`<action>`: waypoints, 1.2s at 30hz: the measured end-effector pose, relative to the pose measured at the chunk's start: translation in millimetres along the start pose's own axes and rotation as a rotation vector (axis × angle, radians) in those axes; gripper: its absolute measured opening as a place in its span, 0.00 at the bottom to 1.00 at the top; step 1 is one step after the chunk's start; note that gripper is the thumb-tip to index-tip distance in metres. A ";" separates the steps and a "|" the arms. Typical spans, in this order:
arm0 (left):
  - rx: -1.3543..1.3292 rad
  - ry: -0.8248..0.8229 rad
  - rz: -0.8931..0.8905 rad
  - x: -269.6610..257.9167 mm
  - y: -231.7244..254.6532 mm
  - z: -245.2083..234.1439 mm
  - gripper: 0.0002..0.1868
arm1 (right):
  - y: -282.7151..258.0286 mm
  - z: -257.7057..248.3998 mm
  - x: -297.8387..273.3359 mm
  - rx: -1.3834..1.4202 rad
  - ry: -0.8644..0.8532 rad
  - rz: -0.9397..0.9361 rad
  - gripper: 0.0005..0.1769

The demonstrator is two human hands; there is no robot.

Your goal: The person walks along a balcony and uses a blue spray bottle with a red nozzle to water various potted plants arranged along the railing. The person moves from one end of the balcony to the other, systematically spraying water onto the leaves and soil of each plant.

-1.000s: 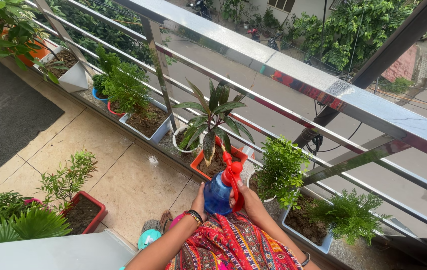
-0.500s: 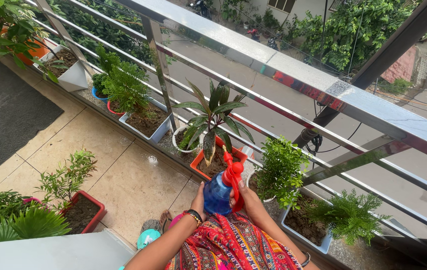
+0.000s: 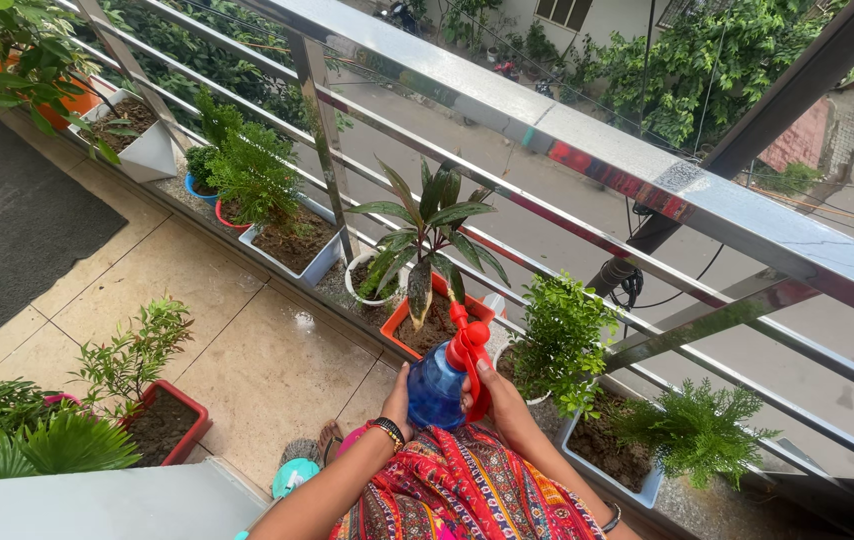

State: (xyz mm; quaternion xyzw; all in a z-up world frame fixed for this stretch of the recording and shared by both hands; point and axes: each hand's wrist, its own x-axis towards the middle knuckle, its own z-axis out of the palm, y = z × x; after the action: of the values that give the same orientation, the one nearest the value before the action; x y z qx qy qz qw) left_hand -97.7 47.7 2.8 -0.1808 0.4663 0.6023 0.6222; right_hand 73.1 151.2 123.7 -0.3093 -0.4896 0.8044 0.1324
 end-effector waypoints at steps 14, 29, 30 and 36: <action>-0.190 -0.283 -0.084 -3.9 -10.5 -15.9 0.39 | 3.6 7.9 -2.7 0.038 0.029 0.093 0.36; -0.138 -0.199 0.026 -13.8 -18.6 -35.8 0.39 | 11.3 27.3 -16.9 0.001 -0.004 0.054 0.41; -0.138 -0.194 0.033 -14.1 -18.5 -36.2 0.39 | 10.5 28.7 -17.9 0.004 0.005 0.059 0.40; -0.104 -0.135 0.002 -13.9 -17.8 -35.6 0.38 | 11.4 29.2 -19.4 -0.014 0.042 0.059 0.36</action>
State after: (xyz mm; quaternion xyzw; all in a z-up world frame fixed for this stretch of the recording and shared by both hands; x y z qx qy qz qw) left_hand -92.0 7.9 -9.9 -0.1712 0.3916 0.6372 0.6413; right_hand 70.8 115.0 130.5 -0.3415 -0.4830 0.7978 0.1167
